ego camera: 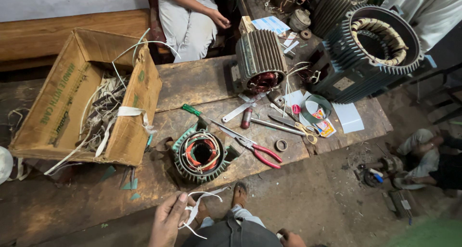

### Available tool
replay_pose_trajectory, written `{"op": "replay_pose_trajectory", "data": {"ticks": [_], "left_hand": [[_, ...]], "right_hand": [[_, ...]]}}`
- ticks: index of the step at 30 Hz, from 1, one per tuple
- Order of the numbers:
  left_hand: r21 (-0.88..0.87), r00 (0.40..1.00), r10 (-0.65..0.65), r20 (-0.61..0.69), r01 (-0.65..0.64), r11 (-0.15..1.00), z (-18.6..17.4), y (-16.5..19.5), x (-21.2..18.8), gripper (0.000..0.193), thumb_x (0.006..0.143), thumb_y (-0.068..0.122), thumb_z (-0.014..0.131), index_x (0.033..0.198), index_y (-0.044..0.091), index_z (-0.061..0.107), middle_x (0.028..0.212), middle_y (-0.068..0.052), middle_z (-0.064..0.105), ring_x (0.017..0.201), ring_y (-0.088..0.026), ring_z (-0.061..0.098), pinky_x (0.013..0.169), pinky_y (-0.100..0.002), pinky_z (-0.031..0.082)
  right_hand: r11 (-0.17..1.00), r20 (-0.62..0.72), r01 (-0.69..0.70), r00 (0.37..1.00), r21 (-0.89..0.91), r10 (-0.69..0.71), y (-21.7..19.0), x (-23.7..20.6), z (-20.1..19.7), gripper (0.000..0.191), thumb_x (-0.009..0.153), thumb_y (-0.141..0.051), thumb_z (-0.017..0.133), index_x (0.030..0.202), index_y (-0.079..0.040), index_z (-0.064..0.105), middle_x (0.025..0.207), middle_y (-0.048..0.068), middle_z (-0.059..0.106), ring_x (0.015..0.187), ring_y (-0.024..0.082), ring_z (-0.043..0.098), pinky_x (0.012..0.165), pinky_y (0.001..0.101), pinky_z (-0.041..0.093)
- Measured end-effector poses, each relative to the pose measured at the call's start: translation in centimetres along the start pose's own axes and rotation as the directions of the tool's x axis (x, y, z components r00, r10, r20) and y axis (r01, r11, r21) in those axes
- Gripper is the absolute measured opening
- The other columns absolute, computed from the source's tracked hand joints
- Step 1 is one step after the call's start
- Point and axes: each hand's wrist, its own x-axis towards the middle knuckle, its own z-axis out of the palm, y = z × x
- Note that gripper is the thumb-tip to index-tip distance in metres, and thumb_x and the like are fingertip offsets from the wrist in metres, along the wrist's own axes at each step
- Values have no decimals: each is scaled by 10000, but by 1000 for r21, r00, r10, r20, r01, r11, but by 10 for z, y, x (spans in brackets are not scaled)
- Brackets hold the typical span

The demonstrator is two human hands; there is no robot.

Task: The person cuts strips of white insulating material with scissors and fits the insulation liners into the slots of a disassembled electric motor stator on the workbench, pressing them into place by hand and working around the copper windings.

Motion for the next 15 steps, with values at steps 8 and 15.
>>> {"op": "replay_pose_trajectory", "data": {"ticks": [8, 15], "left_hand": [[121, 999, -16, -44, 21, 992, -1, -9, 5, 381, 994, 300, 574, 892, -44, 701, 531, 2, 470, 462, -77, 385, 455, -256, 270], [109, 999, -34, 22, 31, 994, 17, 3, -8, 383, 1017, 294, 556, 913, -49, 692, 526, 13, 436, 477, -77, 388, 472, -253, 291]], "right_hand": [[699, -723, 610, 663, 374, -192, -18, 4, -192, 641, 922, -455, 478, 1493, -163, 490, 1406, 138, 558, 1307, 312, 551, 1134, 465, 404], [-342, -897, 880, 182, 331, -402, -67, -37, -495, 959, 992, -722, 364, 1686, -85, 184, 1657, 101, 224, 1530, 272, 197, 1294, 440, 124]]}}
